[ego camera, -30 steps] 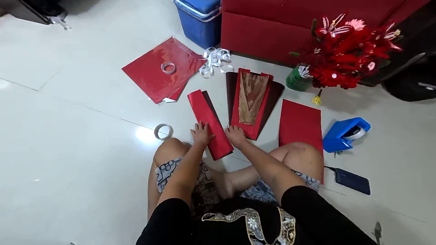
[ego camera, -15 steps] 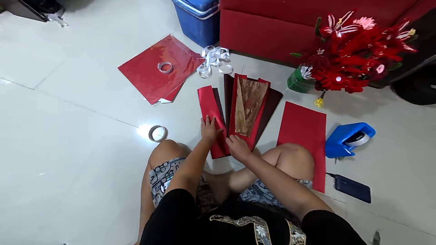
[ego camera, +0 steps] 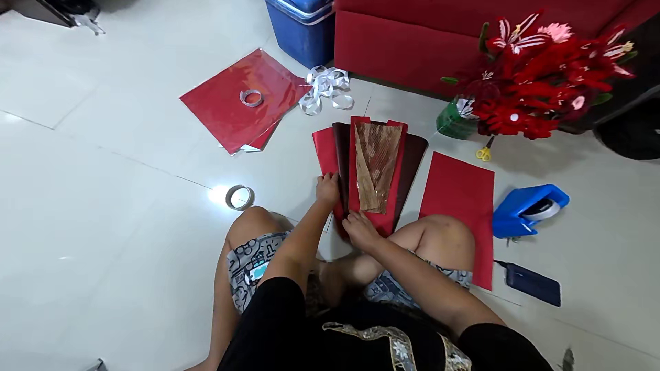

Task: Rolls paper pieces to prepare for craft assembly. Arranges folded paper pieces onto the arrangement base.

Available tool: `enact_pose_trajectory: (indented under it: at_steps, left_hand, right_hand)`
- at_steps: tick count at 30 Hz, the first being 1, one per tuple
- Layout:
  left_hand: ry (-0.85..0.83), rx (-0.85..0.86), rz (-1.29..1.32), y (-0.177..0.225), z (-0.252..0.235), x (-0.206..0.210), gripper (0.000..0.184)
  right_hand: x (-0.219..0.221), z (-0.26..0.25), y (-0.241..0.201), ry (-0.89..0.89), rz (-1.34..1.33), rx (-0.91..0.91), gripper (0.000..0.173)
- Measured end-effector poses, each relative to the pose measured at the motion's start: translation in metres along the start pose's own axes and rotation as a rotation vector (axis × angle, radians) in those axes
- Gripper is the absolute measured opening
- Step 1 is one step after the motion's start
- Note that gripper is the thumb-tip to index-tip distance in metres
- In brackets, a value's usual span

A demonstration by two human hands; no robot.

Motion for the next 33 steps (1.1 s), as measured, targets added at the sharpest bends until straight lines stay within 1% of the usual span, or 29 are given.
enact_pose_trajectory:
  at_steps: [3,7,12,16,22,26,33]
  left_hand:
    - [0.045,0.034,0.06,-0.006,0.001,-0.004,0.053]
    - [0.055,0.142,0.013,-0.007,-0.001,0.002,0.051]
    - [-0.006,0.121,-0.095,-0.004,0.001,0.006,0.054]
    - [-0.032,0.126,-0.107,-0.007,0.0,0.016,0.057]
    - [-0.06,0.176,-0.131,-0.01,0.014,0.035,0.059]
    - [-0.071,0.205,-0.117,-0.009,0.019,0.037,0.058]
    - [-0.103,0.269,-0.154,-0.013,0.022,0.04,0.057]
  right_hand:
    - [0.005,-0.002,0.0,-0.058,0.017,0.012,0.034]
    - [0.009,-0.003,-0.001,-0.053,0.009,-0.008,0.032]
    - [0.007,-0.006,-0.003,-0.055,0.013,-0.016,0.032]
    - [0.006,-0.01,-0.003,-0.029,0.002,-0.026,0.031]
    - [0.006,-0.01,0.003,-0.041,0.012,-0.026,0.032]
    - [0.0,-0.008,0.004,0.026,-0.018,-0.029,0.031]
    - [0.0,-0.008,0.007,0.013,-0.008,-0.048,0.031]
Point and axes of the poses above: each hand's wrist, its own z-axis away from the middle knuckle, its own x-axis out of the palm, y = z × x, the point moved 7 cm from there along -z, towards the middle knuckle, and after that the axes turned 3 degrees about -x, right-handed, at the moved point
